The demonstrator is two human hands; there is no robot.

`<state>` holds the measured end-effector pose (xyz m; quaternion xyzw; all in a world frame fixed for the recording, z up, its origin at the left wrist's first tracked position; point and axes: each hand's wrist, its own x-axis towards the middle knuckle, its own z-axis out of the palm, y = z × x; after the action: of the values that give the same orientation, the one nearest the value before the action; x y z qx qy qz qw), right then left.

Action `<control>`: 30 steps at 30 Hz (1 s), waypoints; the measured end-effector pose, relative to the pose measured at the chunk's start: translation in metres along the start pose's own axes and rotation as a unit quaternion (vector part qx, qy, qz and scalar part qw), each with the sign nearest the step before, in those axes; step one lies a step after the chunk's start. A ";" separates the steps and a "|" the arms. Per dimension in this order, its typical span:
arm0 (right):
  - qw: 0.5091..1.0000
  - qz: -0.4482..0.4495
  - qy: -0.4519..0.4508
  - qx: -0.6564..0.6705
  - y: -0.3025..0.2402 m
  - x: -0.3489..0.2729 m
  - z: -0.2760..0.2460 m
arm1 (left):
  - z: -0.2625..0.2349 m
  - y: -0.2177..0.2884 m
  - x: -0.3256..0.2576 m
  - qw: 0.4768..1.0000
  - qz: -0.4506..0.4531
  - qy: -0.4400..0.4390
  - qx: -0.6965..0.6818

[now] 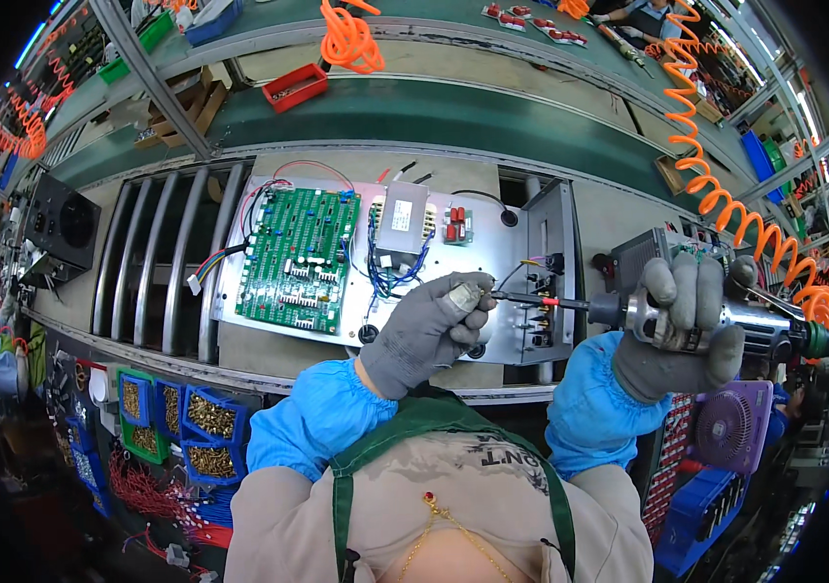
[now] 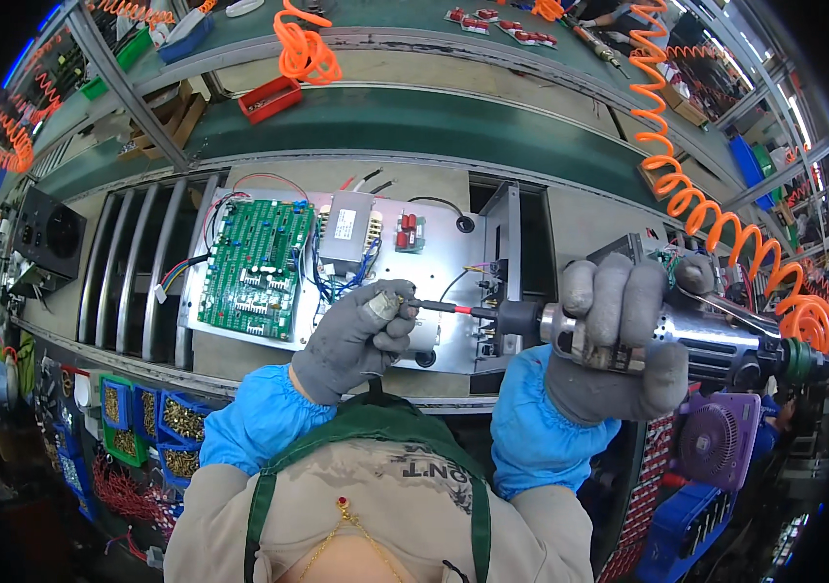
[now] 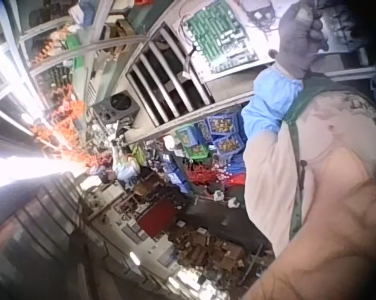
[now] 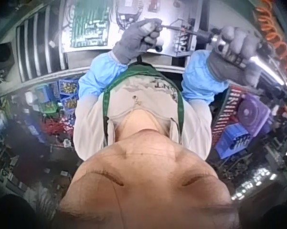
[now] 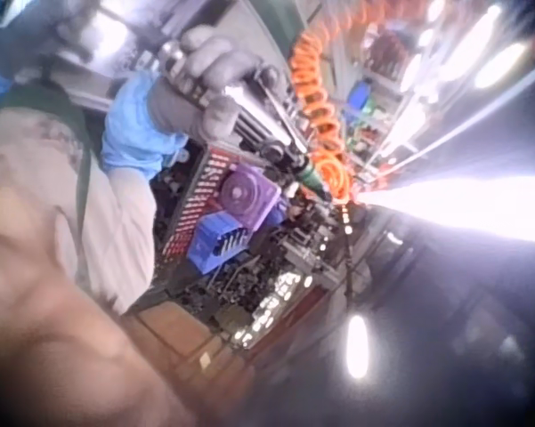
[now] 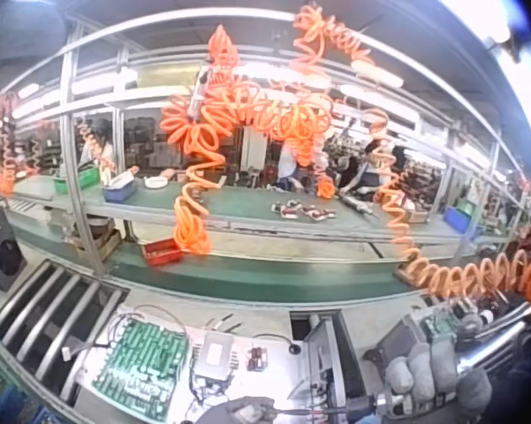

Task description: The person assembles an electronic device on a factory workbench. They connect wires to a circuit board, use a pneumatic screwdriver to secure components, and apply a substance with a brush to a small white box before attaching it to the assembly.

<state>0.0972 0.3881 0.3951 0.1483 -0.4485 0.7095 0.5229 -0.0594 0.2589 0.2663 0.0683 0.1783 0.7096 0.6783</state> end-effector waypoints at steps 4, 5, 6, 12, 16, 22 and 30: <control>1.000 -0.002 0.017 -0.012 0.000 -0.002 -0.009 | 0.006 -0.008 0.004 1.000 0.010 0.018 -0.002; 1.000 -0.005 0.025 -0.014 0.002 -0.002 -0.011 | 0.006 -0.008 0.004 1.000 0.012 0.023 0.004; 1.000 -0.002 0.024 -0.009 0.002 -0.002 -0.013 | 0.007 -0.009 0.005 0.999 0.015 0.027 0.009; 1.000 0.008 0.018 -0.012 0.005 0.000 -0.024 | 0.016 -0.011 0.005 0.991 0.036 0.064 0.114; 0.999 0.026 -0.030 -0.016 0.005 0.007 -0.032 | 0.019 -0.012 0.010 0.942 0.063 0.096 0.315; 0.997 0.019 -0.075 -0.013 0.011 0.022 -0.052 | 0.012 0.012 0.033 0.785 0.189 0.100 0.581; 0.994 0.031 -0.047 -0.090 0.036 0.044 -0.075 | 0.006 0.076 0.123 0.253 0.039 0.007 0.967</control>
<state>0.0675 0.4721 0.3659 0.1201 -0.5391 0.6741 0.4904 -0.1371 0.3802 0.2801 0.6750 0.7331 0.0344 0.0764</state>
